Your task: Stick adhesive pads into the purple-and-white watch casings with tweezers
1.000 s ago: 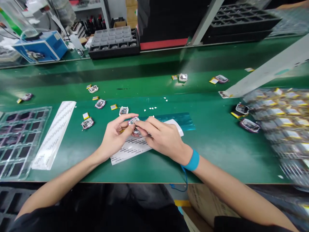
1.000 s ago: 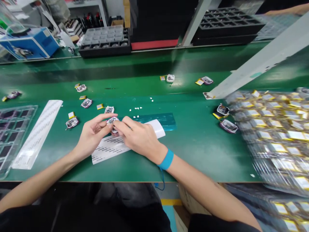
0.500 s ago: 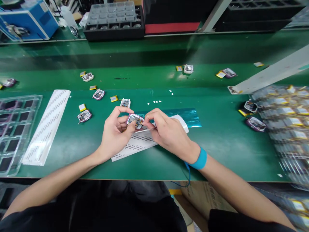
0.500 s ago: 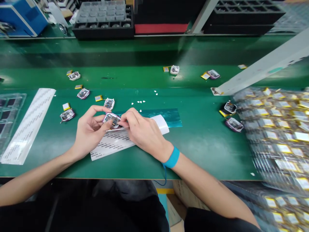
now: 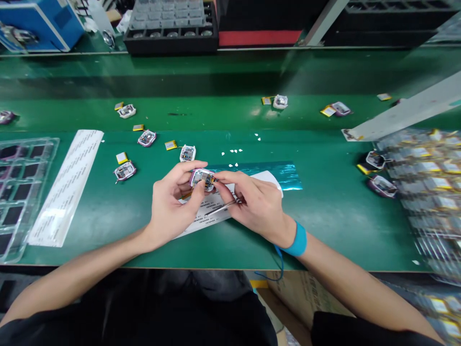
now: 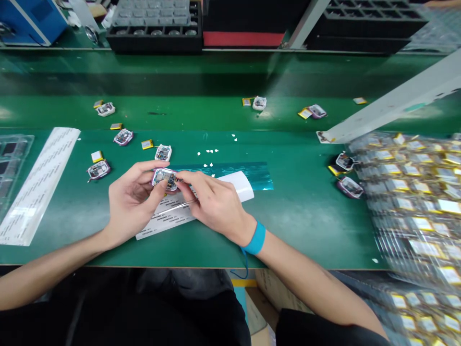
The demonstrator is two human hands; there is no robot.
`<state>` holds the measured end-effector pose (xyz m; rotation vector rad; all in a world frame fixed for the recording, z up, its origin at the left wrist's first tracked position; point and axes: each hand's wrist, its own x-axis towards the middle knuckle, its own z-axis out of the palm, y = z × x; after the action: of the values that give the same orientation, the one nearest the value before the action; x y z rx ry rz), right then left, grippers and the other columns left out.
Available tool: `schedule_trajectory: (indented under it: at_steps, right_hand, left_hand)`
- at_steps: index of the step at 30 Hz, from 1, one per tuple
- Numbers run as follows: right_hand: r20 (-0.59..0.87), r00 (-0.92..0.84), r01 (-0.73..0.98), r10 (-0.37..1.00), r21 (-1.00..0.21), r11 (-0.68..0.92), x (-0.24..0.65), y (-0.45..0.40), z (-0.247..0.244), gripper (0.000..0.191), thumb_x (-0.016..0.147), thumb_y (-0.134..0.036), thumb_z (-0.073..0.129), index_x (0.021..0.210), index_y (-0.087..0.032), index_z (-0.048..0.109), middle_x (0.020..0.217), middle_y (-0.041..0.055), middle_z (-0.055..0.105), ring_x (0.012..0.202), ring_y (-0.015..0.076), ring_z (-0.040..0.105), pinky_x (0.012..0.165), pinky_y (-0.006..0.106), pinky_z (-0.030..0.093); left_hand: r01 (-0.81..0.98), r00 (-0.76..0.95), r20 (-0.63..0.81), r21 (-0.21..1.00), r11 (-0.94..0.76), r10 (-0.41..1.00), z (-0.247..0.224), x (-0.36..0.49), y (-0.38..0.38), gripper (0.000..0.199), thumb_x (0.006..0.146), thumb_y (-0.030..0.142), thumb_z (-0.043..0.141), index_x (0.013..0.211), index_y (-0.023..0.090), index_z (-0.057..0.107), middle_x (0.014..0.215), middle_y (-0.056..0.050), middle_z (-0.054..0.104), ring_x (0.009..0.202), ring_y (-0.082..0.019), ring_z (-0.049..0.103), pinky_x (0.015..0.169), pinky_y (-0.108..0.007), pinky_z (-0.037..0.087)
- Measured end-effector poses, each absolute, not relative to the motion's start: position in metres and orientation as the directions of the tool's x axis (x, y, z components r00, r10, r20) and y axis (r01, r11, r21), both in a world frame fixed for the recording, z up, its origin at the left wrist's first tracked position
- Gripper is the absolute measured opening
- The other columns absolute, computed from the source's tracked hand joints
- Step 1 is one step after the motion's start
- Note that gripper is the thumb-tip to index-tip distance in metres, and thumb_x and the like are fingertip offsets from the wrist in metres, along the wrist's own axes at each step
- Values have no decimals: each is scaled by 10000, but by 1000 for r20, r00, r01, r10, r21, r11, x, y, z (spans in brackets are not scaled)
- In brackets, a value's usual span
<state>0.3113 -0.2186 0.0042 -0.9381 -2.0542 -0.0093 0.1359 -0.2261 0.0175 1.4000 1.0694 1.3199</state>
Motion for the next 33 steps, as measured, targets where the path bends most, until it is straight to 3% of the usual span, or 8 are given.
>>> schedule_trajectory:
  at_steps: [5, 14, 21, 26, 30, 33]
  right_hand:
    - [717, -314, 614, 622, -346, 709, 308, -221, 2, 183, 963, -96, 658, 1134, -163, 655, 923, 30, 799, 759, 116, 742, 690, 192, 581]
    - [642, -386, 614, 663, -357, 704, 312, -220, 4, 157, 1015, -131, 579, 1147, -190, 639, 923, 18, 777, 703, 107, 716, 610, 202, 548]
    - [637, -462, 610, 617, -276, 742, 316, -219, 1, 246, 986, -27, 488, 1099, -173, 650, 961, 28, 774, 737, 123, 724, 582, 223, 518]
    - [718, -378, 598, 585, -294, 746, 311, -218, -2, 177, 1002, -113, 598, 1159, -187, 629, 937, 9, 793, 753, 109, 741, 634, 204, 552]
    - [690, -420, 631, 590, -245, 736, 313, -220, 1, 240, 978, -55, 553, 1163, -184, 635, 956, 15, 790, 762, 122, 740, 623, 218, 546]
    - [614, -525, 679, 589, -116, 725, 318, -222, 8, 315, 949, 5, 466, 1142, -152, 659, 963, 32, 781, 755, 135, 724, 562, 237, 502]
  left_hand:
    - [80, 14, 238, 968, -238, 971, 17, 137, -230, 215, 886, 141, 700, 1097, 164, 673, 819, -9, 765, 682, -106, 719, 653, -189, 597]
    - [316, 16, 384, 874, -369, 923, 15, 136, -234, 241, 863, 94, 675, 1086, 186, 689, 886, 5, 785, 718, -99, 728, 706, -182, 606]
    - [205, -7, 308, 932, -300, 951, 15, 137, -234, 201, 871, 104, 697, 1056, 177, 666, 847, -4, 764, 714, -104, 723, 683, -185, 603]
    - [183, -4, 314, 934, -308, 949, 14, 137, -233, 212, 866, 86, 700, 1052, 180, 657, 841, 9, 763, 702, -92, 726, 676, -164, 595]
    - [229, -4, 322, 922, -312, 947, 14, 137, -236, 217, 869, 93, 694, 1062, 186, 661, 871, -1, 778, 732, -109, 742, 693, -186, 611]
    - [285, 6, 363, 893, -350, 932, 17, 136, -236, 230, 857, 86, 697, 1061, 190, 671, 858, 5, 782, 713, -109, 739, 692, -194, 612]
